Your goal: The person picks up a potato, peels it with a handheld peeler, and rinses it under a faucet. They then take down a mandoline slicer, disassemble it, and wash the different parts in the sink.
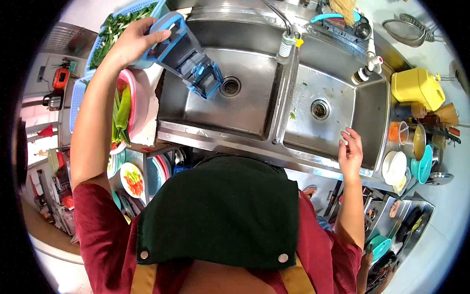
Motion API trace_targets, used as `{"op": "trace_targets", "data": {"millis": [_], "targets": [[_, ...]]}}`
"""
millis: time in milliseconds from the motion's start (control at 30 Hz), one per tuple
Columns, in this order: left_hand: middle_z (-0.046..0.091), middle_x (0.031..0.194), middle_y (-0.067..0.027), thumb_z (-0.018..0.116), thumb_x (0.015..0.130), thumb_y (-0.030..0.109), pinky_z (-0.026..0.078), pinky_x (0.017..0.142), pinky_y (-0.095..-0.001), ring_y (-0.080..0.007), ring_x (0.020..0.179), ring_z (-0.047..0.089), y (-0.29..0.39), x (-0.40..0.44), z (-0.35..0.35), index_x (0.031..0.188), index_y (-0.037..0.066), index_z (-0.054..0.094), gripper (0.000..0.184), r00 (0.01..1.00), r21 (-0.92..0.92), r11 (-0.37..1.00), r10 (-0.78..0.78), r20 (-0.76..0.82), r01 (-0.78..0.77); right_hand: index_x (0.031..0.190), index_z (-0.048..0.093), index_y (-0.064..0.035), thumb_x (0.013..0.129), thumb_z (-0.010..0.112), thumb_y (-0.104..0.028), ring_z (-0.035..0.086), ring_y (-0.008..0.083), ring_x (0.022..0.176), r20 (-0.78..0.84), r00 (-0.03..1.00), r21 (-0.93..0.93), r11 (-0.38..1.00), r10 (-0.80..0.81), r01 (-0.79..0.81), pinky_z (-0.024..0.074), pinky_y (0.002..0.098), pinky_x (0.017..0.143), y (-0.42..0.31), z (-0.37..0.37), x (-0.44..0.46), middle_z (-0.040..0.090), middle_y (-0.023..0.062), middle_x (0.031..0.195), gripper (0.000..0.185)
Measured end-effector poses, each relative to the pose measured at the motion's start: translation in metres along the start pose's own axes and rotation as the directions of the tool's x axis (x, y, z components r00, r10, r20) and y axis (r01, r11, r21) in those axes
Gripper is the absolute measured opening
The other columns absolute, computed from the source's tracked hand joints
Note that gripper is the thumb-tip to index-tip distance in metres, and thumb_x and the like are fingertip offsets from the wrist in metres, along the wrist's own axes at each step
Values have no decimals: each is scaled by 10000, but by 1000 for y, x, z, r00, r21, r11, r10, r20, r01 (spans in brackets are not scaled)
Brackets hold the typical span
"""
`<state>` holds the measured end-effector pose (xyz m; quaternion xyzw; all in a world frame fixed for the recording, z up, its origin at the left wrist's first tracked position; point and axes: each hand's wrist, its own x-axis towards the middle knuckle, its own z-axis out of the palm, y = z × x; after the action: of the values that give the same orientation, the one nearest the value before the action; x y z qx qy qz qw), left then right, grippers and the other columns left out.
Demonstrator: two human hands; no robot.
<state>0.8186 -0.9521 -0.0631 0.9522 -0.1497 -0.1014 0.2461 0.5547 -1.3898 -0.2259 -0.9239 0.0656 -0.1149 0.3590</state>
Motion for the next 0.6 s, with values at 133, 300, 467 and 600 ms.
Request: {"op": "trace_targets", "data": {"millis": [133, 300, 467, 600], "targets": [[546, 702, -53, 637, 736, 312, 399, 592, -251, -118, 638, 491, 19, -4, 16, 883, -19, 541, 375, 996, -5, 996, 90, 1, -90, 959, 576, -21, 763, 515, 25, 553, 140, 766, 9, 1000, 32, 999, -26, 26, 468, 219, 602, 10, 9, -4, 504, 83, 1079, 211], [528, 717, -62, 643, 731, 322, 392, 606, -253, -127, 648, 468, 39, -9, 24, 903, -22, 527, 402, 997, 129, 989, 76, -26, -72, 955, 573, -17, 762, 521, 14, 557, 156, 748, 65, 997, 92, 995, 41, -47, 468, 229, 606, 11, 13, -3, 531, 92, 1020, 203], [544, 761, -78, 651, 729, 283, 403, 638, -257, -132, 694, 492, 36, -6, 19, 965, -29, 505, 417, 999, 17, 1000, 24, 27, -24, 951, 566, -22, 771, 517, -3, 552, 155, 710, 116, 993, 109, 994, 19, -31, 456, 229, 608, 11, 22, 2, 554, 87, 913, 188], [560, 768, -99, 651, 729, 250, 411, 658, -269, -155, 700, 512, 52, -11, 17, 960, -38, 515, 394, 998, 99, 995, -20, 67, 13, 953, 564, -22, 775, 514, -9, 551, 150, 703, 154, 988, 133, 990, 15, -36, 453, 225, 600, 11, 25, 5, 558, 85, 885, 185]]}}
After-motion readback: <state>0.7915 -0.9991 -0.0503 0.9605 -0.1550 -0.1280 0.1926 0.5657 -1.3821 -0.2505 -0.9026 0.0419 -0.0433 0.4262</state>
